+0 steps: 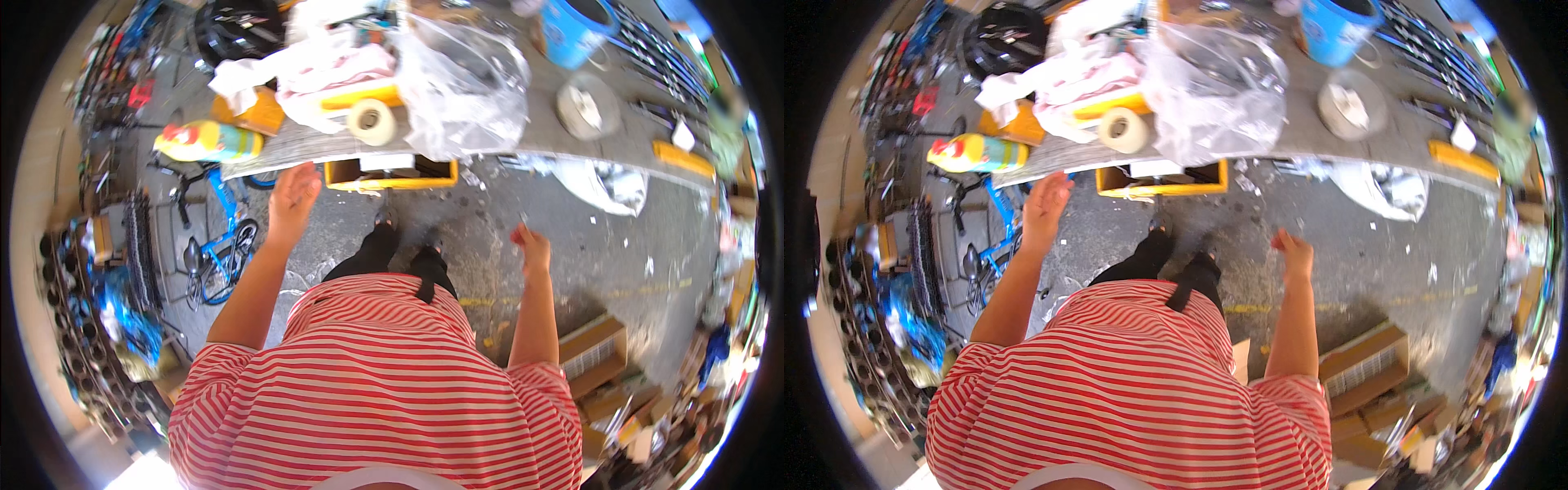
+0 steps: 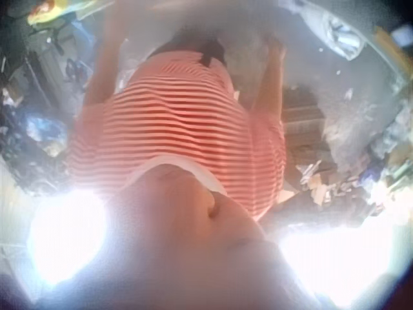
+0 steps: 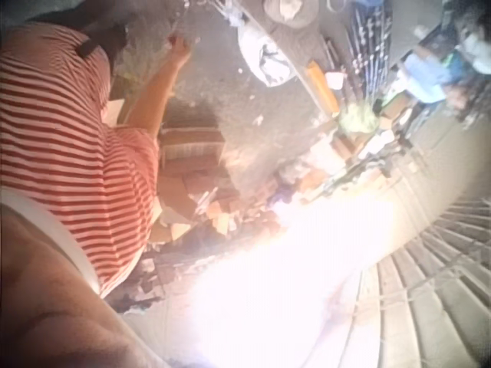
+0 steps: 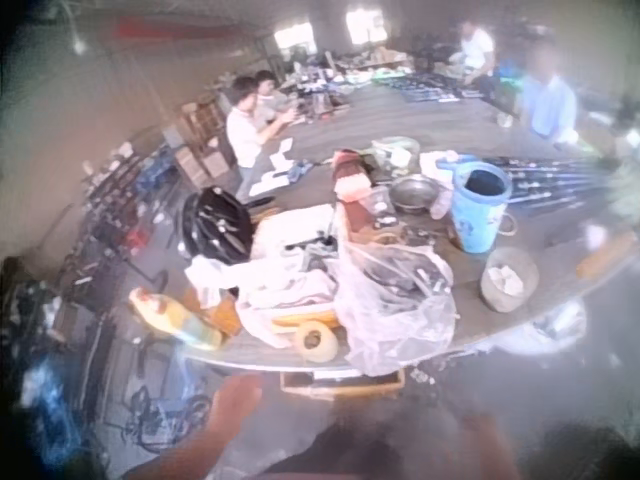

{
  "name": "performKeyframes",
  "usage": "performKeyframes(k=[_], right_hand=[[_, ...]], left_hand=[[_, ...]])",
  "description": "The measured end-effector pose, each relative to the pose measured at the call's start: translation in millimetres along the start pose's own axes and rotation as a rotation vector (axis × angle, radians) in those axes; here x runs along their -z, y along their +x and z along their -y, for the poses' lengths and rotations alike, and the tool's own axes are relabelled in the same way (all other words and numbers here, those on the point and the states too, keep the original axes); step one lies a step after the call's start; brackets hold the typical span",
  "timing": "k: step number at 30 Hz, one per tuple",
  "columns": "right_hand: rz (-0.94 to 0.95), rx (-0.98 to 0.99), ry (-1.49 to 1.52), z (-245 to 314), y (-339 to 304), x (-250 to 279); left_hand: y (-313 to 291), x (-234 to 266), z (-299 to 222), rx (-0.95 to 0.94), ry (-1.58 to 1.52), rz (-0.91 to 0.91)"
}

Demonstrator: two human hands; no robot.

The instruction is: The person cleans a wheel bearing by applying cleaner from a bottle and wiping the internal component with a cloth.

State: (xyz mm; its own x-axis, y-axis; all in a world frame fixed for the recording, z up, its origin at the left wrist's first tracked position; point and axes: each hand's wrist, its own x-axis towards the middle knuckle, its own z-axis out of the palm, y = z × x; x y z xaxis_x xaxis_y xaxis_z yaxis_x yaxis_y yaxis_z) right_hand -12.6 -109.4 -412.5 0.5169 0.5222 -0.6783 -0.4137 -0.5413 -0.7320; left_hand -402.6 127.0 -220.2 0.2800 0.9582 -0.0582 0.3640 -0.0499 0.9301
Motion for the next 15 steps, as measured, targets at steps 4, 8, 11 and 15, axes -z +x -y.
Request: performKeyframes(k=[4,8,11,15], right_hand=[[0.245,0.032,0.001,2.6,-13.7,9.5],[-0.175,0.249,-1.483,50.1,-45.3,-22.3],[-0.279,0.369,-1.297,90.3,-40.7,-35.6],[-0.541,1.040,-1.109,183.9,-89.4,-122.4]], left_hand=[[-16.2,24.1,-16.3,0.203,-0.324,0.058],[-22.4,36.7,-3.1,0.087,-0.223,0.064],[-8.6,46.4,-12.7,0.042,0.048,0.062],[16.1,68.3,-19.7,0.090,0.001,0.101]])
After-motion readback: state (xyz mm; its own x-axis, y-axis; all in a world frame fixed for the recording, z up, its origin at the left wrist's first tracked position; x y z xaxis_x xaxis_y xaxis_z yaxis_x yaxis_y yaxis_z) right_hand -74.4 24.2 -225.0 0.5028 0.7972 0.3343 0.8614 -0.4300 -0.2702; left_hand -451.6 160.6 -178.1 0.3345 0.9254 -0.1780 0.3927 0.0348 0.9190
